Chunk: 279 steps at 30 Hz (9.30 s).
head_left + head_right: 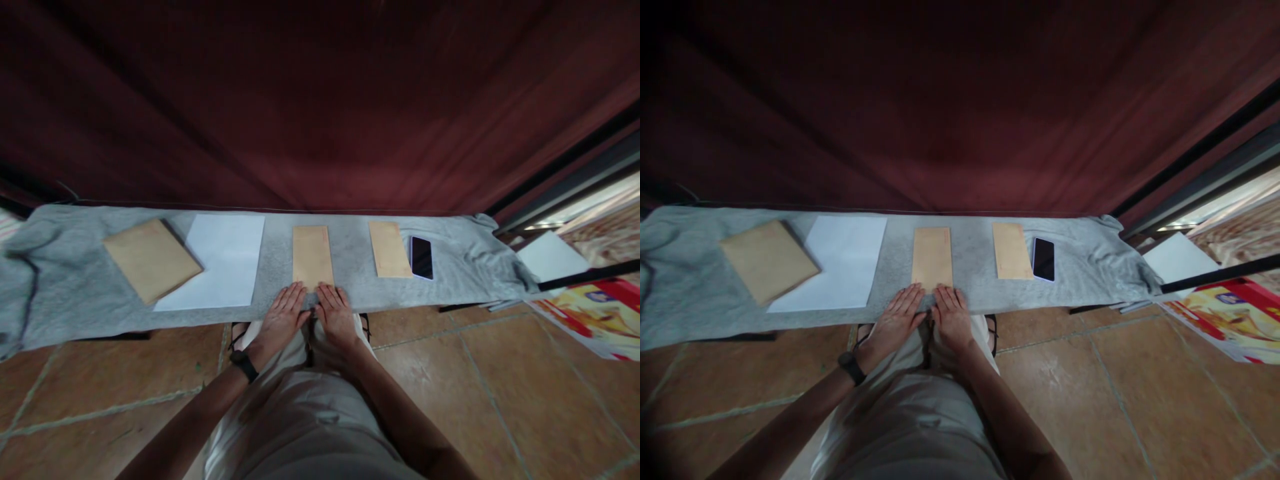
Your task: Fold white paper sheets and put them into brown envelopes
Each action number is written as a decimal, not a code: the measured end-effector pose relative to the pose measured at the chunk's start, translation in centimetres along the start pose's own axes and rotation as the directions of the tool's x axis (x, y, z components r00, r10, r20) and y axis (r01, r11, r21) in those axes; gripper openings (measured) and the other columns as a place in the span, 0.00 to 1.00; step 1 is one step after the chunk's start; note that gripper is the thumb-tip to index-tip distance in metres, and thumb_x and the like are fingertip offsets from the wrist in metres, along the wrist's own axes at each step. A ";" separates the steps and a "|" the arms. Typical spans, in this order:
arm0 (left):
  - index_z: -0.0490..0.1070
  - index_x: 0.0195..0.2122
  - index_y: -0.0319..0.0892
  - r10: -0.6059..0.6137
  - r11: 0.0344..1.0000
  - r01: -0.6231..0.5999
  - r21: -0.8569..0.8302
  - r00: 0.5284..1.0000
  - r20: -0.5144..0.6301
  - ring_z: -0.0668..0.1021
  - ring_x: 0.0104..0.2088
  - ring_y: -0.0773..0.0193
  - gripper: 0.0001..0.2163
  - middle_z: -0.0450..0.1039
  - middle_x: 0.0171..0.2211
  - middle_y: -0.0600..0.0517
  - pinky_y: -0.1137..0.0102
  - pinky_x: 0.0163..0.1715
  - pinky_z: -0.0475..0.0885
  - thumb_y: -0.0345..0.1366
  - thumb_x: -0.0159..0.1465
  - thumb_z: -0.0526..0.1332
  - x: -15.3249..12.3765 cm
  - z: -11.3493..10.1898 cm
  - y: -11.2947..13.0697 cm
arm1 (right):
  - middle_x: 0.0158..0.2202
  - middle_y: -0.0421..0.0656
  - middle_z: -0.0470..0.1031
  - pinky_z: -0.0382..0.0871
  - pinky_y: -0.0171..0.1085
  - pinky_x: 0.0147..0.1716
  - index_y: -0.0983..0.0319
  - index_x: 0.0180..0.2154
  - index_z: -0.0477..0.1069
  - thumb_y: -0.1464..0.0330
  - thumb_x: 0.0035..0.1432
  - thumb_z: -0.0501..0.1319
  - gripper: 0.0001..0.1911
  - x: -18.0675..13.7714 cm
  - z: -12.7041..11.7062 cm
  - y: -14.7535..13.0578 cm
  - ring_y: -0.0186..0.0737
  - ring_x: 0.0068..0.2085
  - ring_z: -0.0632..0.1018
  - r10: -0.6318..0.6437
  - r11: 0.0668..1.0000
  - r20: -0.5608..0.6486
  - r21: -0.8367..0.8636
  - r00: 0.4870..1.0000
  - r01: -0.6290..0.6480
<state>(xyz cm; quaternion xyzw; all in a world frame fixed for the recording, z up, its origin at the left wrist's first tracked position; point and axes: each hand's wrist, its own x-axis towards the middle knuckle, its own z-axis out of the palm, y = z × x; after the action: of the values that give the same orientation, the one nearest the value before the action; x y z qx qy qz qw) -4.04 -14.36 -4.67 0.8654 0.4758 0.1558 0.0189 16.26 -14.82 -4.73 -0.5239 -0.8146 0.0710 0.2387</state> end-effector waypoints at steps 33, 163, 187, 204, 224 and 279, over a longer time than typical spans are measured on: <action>0.63 0.67 0.31 0.011 0.997 -0.010 -0.083 1.000 0.012 0.65 0.70 0.50 0.24 0.65 0.68 0.35 0.53 0.70 0.60 0.39 0.74 0.53 3.2 1.2 1.6 | 0.69 0.51 0.66 0.51 0.54 0.71 0.64 0.68 0.65 0.64 0.75 0.51 0.24 3.4 0.2 3.0 0.51 0.70 0.65 0.186 0.982 -0.020 -0.026 0.982 -0.186; 0.53 0.74 0.41 0.298 0.951 -0.263 -0.163 0.920 0.257 0.51 0.75 0.63 0.28 0.50 0.75 0.47 0.59 0.73 0.41 0.49 0.78 0.40 10.1 1.3 -5.1 | 0.62 0.50 0.75 0.63 0.50 0.68 0.64 0.61 0.72 0.72 0.68 0.56 0.22 1.0 1.1 1.5 0.46 0.64 0.73 -0.078 0.997 -0.064 0.002 0.995 0.078; 0.50 0.74 0.36 0.149 0.989 -0.151 -0.001 0.976 0.158 0.53 0.75 0.54 0.32 0.52 0.74 0.40 0.55 0.73 0.51 0.51 0.75 0.48 2.1 -0.7 -1.9 | 0.65 0.47 0.72 0.59 0.48 0.70 0.64 0.64 0.70 0.72 0.67 0.57 0.24 1.2 0.9 1.4 0.44 0.66 0.71 -0.038 0.999 -0.004 0.009 0.999 0.038; 0.52 0.74 0.37 0.105 0.994 -0.109 0.015 0.985 0.139 0.55 0.74 0.51 0.34 0.52 0.74 0.38 0.53 0.73 0.53 0.50 0.73 0.53 1.4 -0.8 -1.2 | 0.67 0.49 0.69 0.54 0.54 0.71 0.62 0.67 0.65 0.68 0.73 0.53 0.24 0.2 0.5 0.7 0.47 0.68 0.69 -0.009 0.999 0.002 -0.041 1.000 0.009; 0.54 0.72 0.33 0.062 0.996 -0.069 0.050 0.990 0.126 0.54 0.74 0.50 0.32 0.53 0.73 0.35 0.52 0.73 0.54 0.49 0.74 0.51 0.6 -1.0 -0.7 | 0.68 0.49 0.67 0.54 0.54 0.72 0.63 0.68 0.64 0.67 0.73 0.52 0.25 0.2 0.4 -0.3 0.47 0.69 0.67 -0.045 0.999 0.023 0.017 0.999 0.045; 0.71 0.61 0.38 -0.314 0.931 0.294 -0.218 0.947 -0.067 0.76 0.58 0.47 0.19 0.75 0.58 0.38 0.52 0.60 0.71 0.38 0.73 0.53 1.1 -1.3 -0.9 | 0.70 0.50 0.65 0.49 0.52 0.72 0.64 0.68 0.63 0.66 0.74 0.50 0.25 -0.2 0.3 -1.3 0.47 0.70 0.64 0.081 0.997 0.051 -0.010 0.995 -0.081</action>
<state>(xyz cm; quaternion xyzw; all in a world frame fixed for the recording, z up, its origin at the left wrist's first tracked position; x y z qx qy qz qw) -4.60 -13.06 -3.35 0.7657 0.5858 0.2426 0.1082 15.11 -15.60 -4.54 -0.5553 -0.7988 0.0908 0.2127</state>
